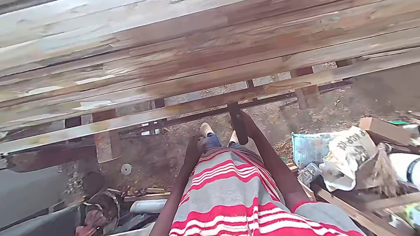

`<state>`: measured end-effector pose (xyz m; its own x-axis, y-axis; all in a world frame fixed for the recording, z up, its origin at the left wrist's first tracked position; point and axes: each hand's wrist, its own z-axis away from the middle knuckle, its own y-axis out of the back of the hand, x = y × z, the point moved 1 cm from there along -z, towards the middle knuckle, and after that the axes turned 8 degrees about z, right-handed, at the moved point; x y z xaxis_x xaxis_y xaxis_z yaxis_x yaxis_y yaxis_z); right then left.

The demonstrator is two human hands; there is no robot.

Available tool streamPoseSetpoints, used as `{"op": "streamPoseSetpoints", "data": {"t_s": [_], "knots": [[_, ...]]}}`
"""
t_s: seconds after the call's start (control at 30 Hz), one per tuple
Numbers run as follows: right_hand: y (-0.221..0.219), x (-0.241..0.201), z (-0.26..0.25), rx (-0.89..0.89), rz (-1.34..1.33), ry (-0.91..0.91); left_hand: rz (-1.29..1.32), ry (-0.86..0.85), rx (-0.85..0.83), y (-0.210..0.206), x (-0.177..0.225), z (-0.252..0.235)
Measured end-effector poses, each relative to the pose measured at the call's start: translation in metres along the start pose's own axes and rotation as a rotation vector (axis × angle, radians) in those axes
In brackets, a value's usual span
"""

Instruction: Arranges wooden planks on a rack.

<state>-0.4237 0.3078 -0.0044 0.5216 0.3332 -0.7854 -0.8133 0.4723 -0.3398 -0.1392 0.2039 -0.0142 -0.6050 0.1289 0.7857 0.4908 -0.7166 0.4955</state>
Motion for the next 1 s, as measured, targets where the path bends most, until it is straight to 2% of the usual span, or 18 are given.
{"op": "streamPoseSetpoints", "data": {"t_s": [0.13,0.23,0.3,0.37,0.47,0.57,0.63,0.73,0.8,0.9,1.0], "knots": [[0.02,0.02,0.026,0.056,-0.005,-0.053,0.025,0.022,-0.016,0.003,0.005,0.001],[0.016,-0.006,0.051,0.166,0.209,-0.049,-0.076,-0.228,0.062,0.01,0.038,-0.008],[0.016,-0.03,0.065,0.211,0.397,0.022,-0.116,-0.389,0.105,0.013,0.078,-0.024],[0.023,-0.045,0.075,0.247,0.458,0.109,-0.159,-0.521,0.109,0.009,0.129,-0.051],[0.034,-0.056,0.079,0.329,0.446,0.178,-0.228,-0.646,-0.026,-0.005,0.197,-0.114],[0.033,-0.062,0.091,0.468,0.535,0.123,-0.35,-0.582,-0.259,-0.021,0.234,-0.177],[0.033,-0.06,0.107,0.534,0.593,0.107,-0.322,-0.604,-0.349,-0.029,0.23,-0.204],[0.041,-0.048,0.134,0.599,0.642,0.105,-0.229,-0.594,-0.465,-0.029,0.227,-0.212],[0.048,-0.04,0.149,0.675,0.637,0.08,-0.227,-0.56,-0.47,-0.026,0.23,-0.209],[0.056,-0.03,0.166,0.789,0.586,0.055,-0.291,-0.587,-0.379,-0.03,0.233,-0.209],[0.056,-0.03,0.174,0.842,0.619,0.027,-0.373,-0.445,-0.259,-0.025,0.241,-0.195]]}}
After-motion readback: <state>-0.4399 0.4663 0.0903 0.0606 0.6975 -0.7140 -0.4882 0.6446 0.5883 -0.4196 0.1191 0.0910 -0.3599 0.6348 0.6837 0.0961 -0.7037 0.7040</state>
